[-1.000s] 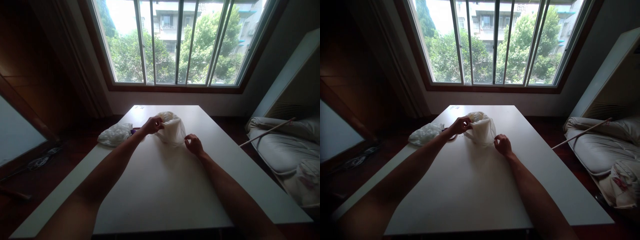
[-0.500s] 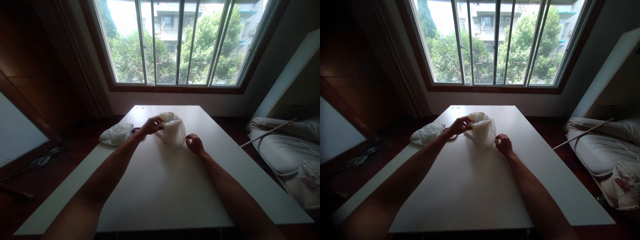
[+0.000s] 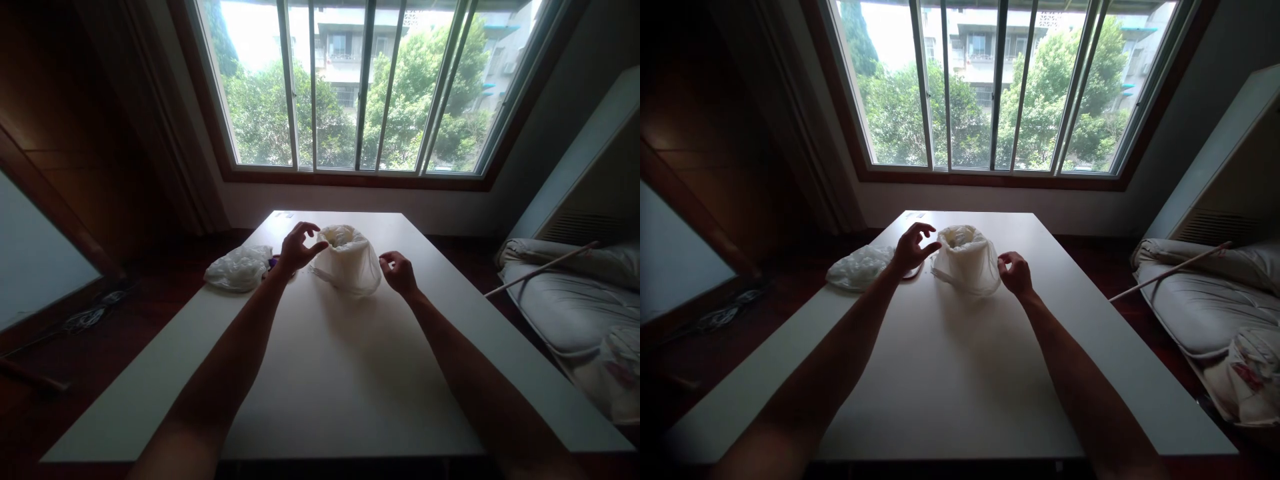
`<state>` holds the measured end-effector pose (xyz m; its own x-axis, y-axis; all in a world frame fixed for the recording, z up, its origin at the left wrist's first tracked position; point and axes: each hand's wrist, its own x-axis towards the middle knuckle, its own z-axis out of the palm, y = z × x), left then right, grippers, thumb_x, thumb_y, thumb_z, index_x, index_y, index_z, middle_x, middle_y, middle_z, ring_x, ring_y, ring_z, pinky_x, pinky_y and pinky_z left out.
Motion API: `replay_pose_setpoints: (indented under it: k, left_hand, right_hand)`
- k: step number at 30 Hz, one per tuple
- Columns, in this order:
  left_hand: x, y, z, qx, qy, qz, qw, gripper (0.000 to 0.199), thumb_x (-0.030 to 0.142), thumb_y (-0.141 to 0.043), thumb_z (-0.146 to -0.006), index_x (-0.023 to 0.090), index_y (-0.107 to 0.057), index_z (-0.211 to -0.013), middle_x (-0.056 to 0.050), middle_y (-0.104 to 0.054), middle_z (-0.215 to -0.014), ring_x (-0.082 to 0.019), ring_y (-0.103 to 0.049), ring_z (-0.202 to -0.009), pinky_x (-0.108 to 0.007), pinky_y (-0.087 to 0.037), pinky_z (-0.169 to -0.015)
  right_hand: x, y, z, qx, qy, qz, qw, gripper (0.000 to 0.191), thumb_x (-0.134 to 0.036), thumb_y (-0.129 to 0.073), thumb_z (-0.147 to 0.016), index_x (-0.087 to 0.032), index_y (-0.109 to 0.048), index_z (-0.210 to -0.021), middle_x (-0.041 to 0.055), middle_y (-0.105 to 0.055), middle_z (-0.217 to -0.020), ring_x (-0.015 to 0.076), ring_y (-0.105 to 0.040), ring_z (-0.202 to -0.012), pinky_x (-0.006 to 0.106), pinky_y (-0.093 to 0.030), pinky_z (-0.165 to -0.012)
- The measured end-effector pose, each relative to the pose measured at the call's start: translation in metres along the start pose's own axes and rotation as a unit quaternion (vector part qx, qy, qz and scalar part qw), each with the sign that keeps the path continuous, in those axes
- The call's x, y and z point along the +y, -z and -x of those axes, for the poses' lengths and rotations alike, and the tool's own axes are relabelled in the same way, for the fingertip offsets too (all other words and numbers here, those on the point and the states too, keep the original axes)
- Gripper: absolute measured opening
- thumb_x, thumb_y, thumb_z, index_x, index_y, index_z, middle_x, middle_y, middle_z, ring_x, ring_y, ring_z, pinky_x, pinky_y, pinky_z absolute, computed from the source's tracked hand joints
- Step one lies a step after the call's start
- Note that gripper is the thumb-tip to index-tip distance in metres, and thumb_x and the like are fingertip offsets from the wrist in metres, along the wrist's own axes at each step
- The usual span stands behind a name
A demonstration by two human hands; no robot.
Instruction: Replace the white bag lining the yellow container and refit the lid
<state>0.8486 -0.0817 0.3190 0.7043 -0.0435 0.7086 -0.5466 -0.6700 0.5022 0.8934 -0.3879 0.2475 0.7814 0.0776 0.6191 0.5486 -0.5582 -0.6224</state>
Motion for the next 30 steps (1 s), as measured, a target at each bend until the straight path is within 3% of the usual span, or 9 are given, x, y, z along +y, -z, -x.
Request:
replay_pose_setpoints:
  k: [3,8,13,20,25,30]
  left_hand:
    - [0.000,-0.007,-0.002,-0.010,0.001,-0.025,1.000,0.049,0.056,-0.070,-0.081,0.022,-0.062,-0.115,-0.009,-0.061,-0.117,-0.025,-0.058,-0.104,-0.040,-0.049,-0.091]
    - [-0.001,-0.030,-0.001,-0.041,0.045,-0.070,0.996,0.067,0.065,-0.072,-0.074,0.023,-0.058,-0.124,-0.015,-0.045,-0.143,-0.038,-0.041,-0.134,-0.055,-0.038,-0.108]
    - [-0.008,-0.050,0.002,-0.046,0.097,-0.063,0.992,0.079,0.069,-0.076,-0.066,0.024,-0.055,-0.127,-0.016,-0.042,-0.141,-0.041,-0.039,-0.136,-0.055,-0.041,-0.107]
    - [-0.009,-0.073,0.008,-0.032,0.085,-0.037,0.995,0.075,0.058,-0.080,-0.069,0.022,-0.053,-0.129,-0.016,-0.045,-0.138,-0.037,-0.045,-0.132,-0.052,-0.043,-0.108]
    - [0.000,-0.076,0.012,-0.038,0.073,-0.041,0.996,0.068,0.050,-0.078,-0.073,0.021,-0.054,-0.129,-0.017,-0.042,-0.146,-0.038,-0.040,-0.138,-0.054,-0.040,-0.112]
    - [-0.010,-0.069,0.013,-0.044,0.026,0.008,0.999,0.055,0.048,-0.073,-0.080,0.020,-0.057,-0.124,-0.017,-0.045,-0.144,-0.035,-0.043,-0.138,-0.052,-0.041,-0.113]
  right_hand:
    - [-0.019,0.004,-0.025,-0.005,-0.031,-0.023,0.999,0.023,-0.034,-0.056,-0.087,-0.016,-0.068,-0.093,0.0088,-0.073,-0.092,0.0202,-0.065,-0.077,0.034,-0.052,-0.074]
    - [-0.040,-0.003,-0.054,-0.032,-0.075,-0.057,0.995,0.029,-0.039,-0.058,-0.088,-0.016,-0.067,-0.103,0.0103,-0.073,-0.102,0.0196,-0.067,-0.082,0.032,-0.053,-0.073]
    - [-0.040,-0.020,-0.061,-0.058,-0.081,-0.075,0.992,0.032,-0.038,-0.059,-0.088,-0.015,-0.068,-0.108,0.0123,-0.073,-0.104,0.0202,-0.068,-0.085,0.032,-0.054,-0.074]
    - [-0.031,-0.026,-0.059,-0.065,-0.085,-0.099,0.989,0.033,-0.036,-0.059,-0.087,-0.015,-0.069,-0.110,0.0112,-0.073,-0.096,0.0199,-0.068,-0.082,0.030,-0.054,-0.071]
    - [-0.036,-0.025,-0.058,-0.067,-0.067,-0.088,0.992,0.027,-0.031,-0.059,-0.084,-0.016,-0.072,-0.102,0.0091,-0.074,-0.090,0.0184,-0.066,-0.077,0.029,-0.052,-0.069]
    - [-0.038,-0.022,-0.059,-0.068,-0.056,-0.079,0.993,0.025,-0.032,-0.058,-0.084,-0.016,-0.073,-0.095,0.0083,-0.074,-0.087,0.0183,-0.066,-0.077,0.028,-0.052,-0.069]
